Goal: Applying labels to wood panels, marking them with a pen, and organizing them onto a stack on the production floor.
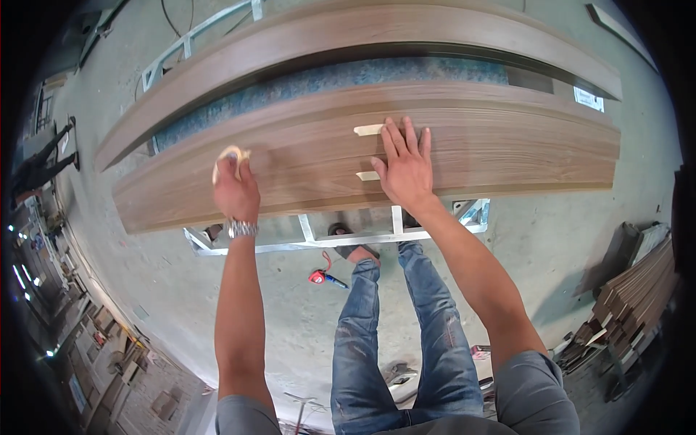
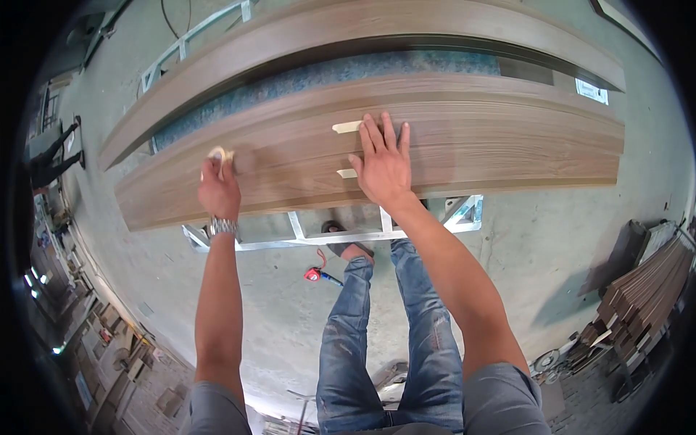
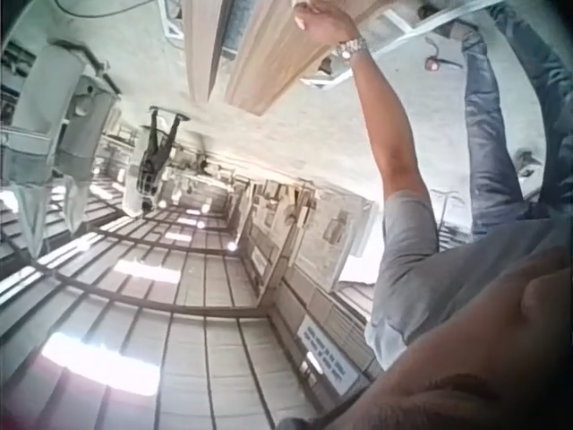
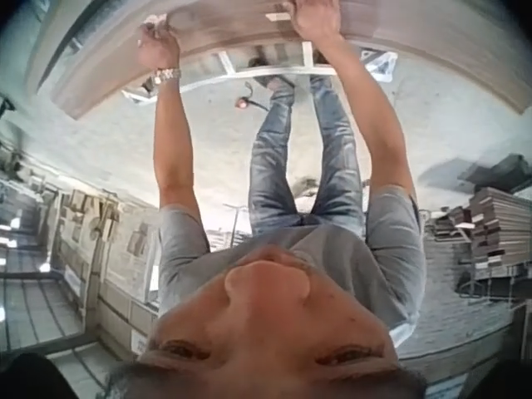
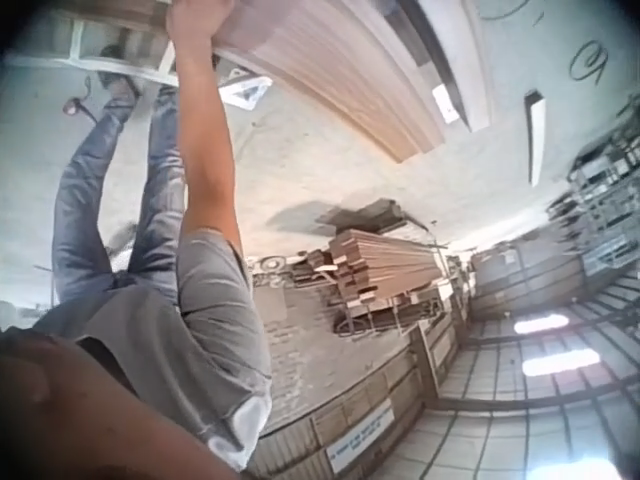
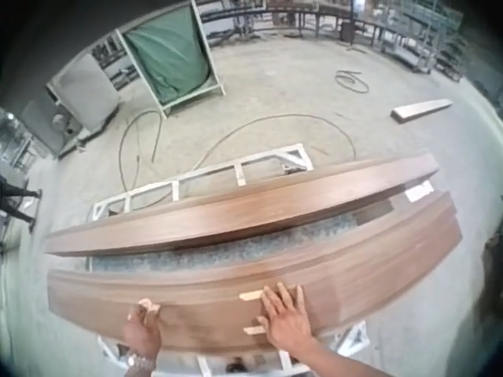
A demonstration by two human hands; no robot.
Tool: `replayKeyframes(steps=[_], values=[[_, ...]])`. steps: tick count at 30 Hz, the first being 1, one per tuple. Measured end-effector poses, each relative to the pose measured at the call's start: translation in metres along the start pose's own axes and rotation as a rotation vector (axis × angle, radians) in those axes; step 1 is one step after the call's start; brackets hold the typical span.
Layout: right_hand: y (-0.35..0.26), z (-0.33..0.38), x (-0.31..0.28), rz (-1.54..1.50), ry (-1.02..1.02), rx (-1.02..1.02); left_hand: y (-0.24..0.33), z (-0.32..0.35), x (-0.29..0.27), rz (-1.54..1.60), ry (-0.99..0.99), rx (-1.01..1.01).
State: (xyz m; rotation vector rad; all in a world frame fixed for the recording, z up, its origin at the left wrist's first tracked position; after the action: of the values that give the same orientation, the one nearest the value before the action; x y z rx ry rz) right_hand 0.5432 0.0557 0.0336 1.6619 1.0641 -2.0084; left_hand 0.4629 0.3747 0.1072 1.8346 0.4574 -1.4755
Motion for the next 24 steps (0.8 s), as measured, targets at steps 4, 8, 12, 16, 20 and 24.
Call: replayKeyframes(steps=[4,8,12,16,20,24], values=[[-0.049,-0.036,0.013,-0.026,0.054,-0.16,-0.044,-0.019,0.047,-0.105,-0.098,-0.097],[-0.072,-0.043,0.033,0.055,0.041,-0.293,-0.053,0.008,0.023,0.119,-0.005,-0.045],[-0.022,-0.016,0.018,0.081,-0.029,-0.287,-0.116,0.082,-0.043,0.249,0.058,-0.263],[-0.016,0.012,0.018,0.194,-0.037,-0.229,-0.298,0.21,-0.014,0.328,-0.099,-0.846],[-0.046,0.01,0.033,0.175,0.121,-0.212,-0.468,0.399,0.077,-0.07,-0.577,-0.951],[-0.042,0.02,0.043,0.201,0.115,-0.24,-0.481,0.588,0.209,-0.011,-1.108,-1.286]])
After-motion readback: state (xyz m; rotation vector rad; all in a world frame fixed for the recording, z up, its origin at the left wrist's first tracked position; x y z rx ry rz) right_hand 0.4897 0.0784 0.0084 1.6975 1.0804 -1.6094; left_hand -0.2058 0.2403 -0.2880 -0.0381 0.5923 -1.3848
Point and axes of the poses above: each hand's wrist, its own z-axis away from the middle knuckle, its own x-axis out of the palm, y = z × x, the point moved 10 cm from there along -z, towards the middle knuckle, and after that the axes turned 15 degrees about -x, right-handed, at the moved point
